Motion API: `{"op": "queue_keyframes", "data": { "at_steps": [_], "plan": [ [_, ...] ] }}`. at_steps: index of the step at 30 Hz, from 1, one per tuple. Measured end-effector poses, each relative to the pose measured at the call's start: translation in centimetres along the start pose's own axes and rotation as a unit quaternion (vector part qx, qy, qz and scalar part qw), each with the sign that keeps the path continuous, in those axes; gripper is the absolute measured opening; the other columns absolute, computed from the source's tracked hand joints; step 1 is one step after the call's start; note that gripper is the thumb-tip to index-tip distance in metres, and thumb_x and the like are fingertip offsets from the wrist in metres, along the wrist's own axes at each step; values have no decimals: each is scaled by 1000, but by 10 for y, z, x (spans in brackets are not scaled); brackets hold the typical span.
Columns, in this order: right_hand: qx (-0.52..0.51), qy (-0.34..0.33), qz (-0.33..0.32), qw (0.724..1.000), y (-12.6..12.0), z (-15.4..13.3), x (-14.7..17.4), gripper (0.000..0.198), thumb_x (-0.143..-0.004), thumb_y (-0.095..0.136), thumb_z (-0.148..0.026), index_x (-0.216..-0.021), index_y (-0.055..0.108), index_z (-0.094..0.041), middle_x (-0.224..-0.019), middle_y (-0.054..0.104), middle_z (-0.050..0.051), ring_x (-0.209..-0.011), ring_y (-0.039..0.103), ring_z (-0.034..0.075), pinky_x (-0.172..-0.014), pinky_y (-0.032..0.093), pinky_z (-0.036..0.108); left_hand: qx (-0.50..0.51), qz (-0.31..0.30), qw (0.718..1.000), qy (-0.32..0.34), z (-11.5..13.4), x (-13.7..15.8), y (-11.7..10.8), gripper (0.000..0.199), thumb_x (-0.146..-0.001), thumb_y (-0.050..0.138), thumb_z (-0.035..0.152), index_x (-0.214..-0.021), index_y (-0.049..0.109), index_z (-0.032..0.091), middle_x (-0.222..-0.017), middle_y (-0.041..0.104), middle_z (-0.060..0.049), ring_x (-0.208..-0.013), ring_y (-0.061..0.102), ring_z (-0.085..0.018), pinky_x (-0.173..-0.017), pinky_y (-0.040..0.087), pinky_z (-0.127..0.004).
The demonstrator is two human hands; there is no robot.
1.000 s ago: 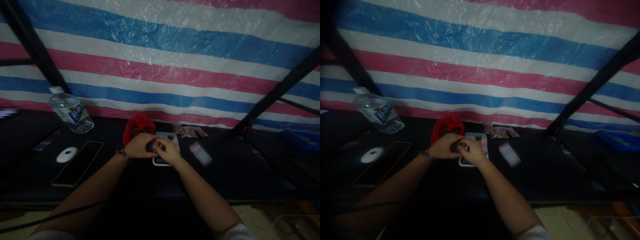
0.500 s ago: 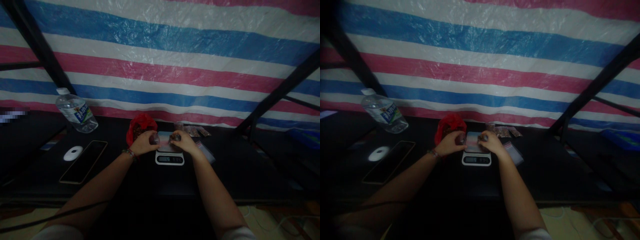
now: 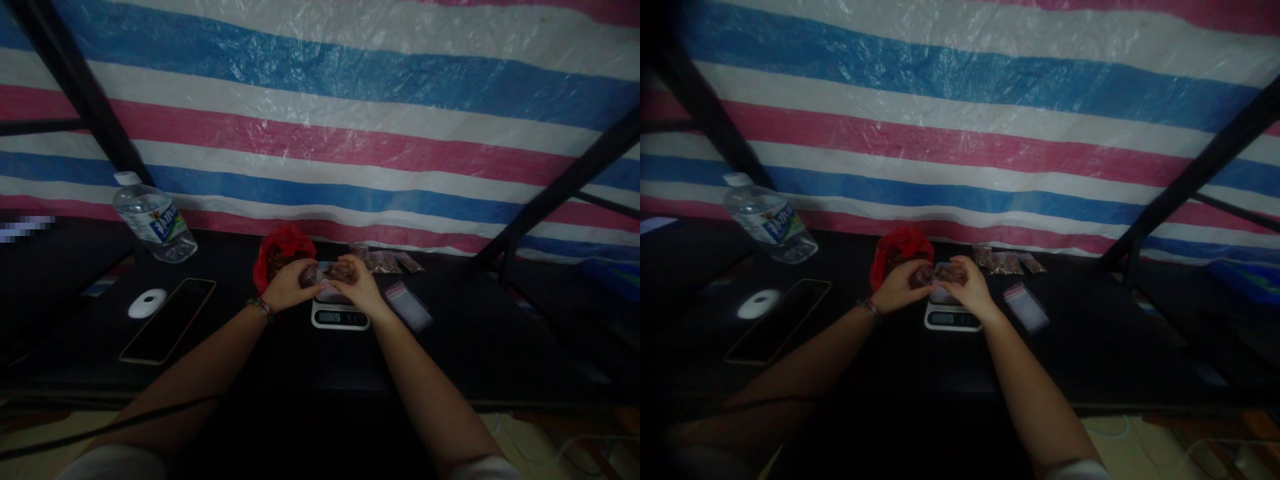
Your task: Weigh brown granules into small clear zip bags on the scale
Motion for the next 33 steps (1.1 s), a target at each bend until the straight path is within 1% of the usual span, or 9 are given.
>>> {"op": "queue_keyframes", "data": {
  "at_steps": [4, 11, 16, 19, 22, 25, 28, 31, 33],
  "plan": [
    [-34, 11, 10, 999, 7, -3, 3, 38, -68, 75, -30, -101, 58, -21, -102, 65, 6, -94, 65, 19, -86, 54, 37, 18, -9, 1000, 9, 3, 1, 4, 58, -73, 68, 46, -120, 53, 17, -116, 62, -12, -105, 60, -27, -94, 47, -42],
    [36, -53, -1, 998, 6, -27, 6, 31, -76, 71, -27, -106, 66, -27, -117, 60, 7, -111, 57, 22, -93, 51, 38, 42, -17, 999, 17, 9, 1, 6, 60, -69, 72, 45, -119, 53, 16, -117, 62, -14, -106, 60, -28, -94, 46, -43],
    [-10, -38, -12, 999, 11, -21, 10, 53, -81, 64, -31, -132, 49, -30, -124, 57, 7, -113, 57, 21, -94, 51, 39, 52, -13, 998, 13, 9, 2, 8, 59, -68, 72, 43, -118, 53, 17, -117, 61, -12, -105, 60, -28, -92, 47, -41],
    [-17, -40, 4, 999, 8, -17, 9, 63, -79, 66, -31, -137, 43, -31, -121, 55, 8, -110, 58, 21, -91, 53, 38, 55, 2, 998, 7, 8, 3, 5, 55, -71, 69, 43, -117, 53, 17, -112, 63, -11, -100, 61, -25, -87, 49, -38],
    [22, -45, 33, 998, 0, -18, 7, 61, -76, 68, -27, -133, 47, -30, -116, 52, 8, -106, 57, 21, -85, 55, 36, 36, 64, 997, 0, -1, 4, -16, 52, -74, 65, 41, -118, 51, 17, -104, 64, -9, -92, 63, -23, -82, 50, -36],
    [68, -53, 25, 996, -2, -21, 5, 47, -74, 66, -22, -120, 59, -27, -112, 51, 8, -104, 56, 21, -81, 55, 35, -27, 157, 987, -27, -21, 9, -57, 55, -74, 66, 40, -121, 49, 17, -101, 63, -6, -92, 61, -23, -83, 49, -35],
    [80, -51, 0, 995, 5, -18, 4, 41, -73, 65, -19, -113, 61, -26, -112, 53, 7, -106, 56, 21, -84, 54, 36, -76, 239, 966, -61, -49, 15, -99, 58, -78, 63, 39, -127, 45, 14, -104, 61, -5, -97, 57, -23, -90, 43, -36],
    [83, -17, -30, 996, 20, -9, -1, 49, -71, 64, -14, -119, 56, -25, -110, 57, 6, -100, 59, 18, -86, 53, 35, -106, 281, 940, -160, -86, 22, -121, 57, -85, 55, 45, -130, 43, 13, -108, 60, -6, -99, 56, -24, -90, 41, -36],
    [103, -2, -58, 993, 34, -8, -9, 52, -71, 62, -12, -122, 54, -24, -110, 60, 6, -98, 61, 17, -85, 53, 34, -114, 265, 927, -239, -109, 26, -119, 55, -85, 52, 49, -126, 48, 13, -110, 62, -10, -98, 58, -25, -85, 43, -36]
  ]
}}
Point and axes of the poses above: each hand's wrist, its own x-axis away from the middle knuckle, its own y-axis out of the palm, z = x × y, the point moved 8 cm from there along -x, towards the middle knuckle
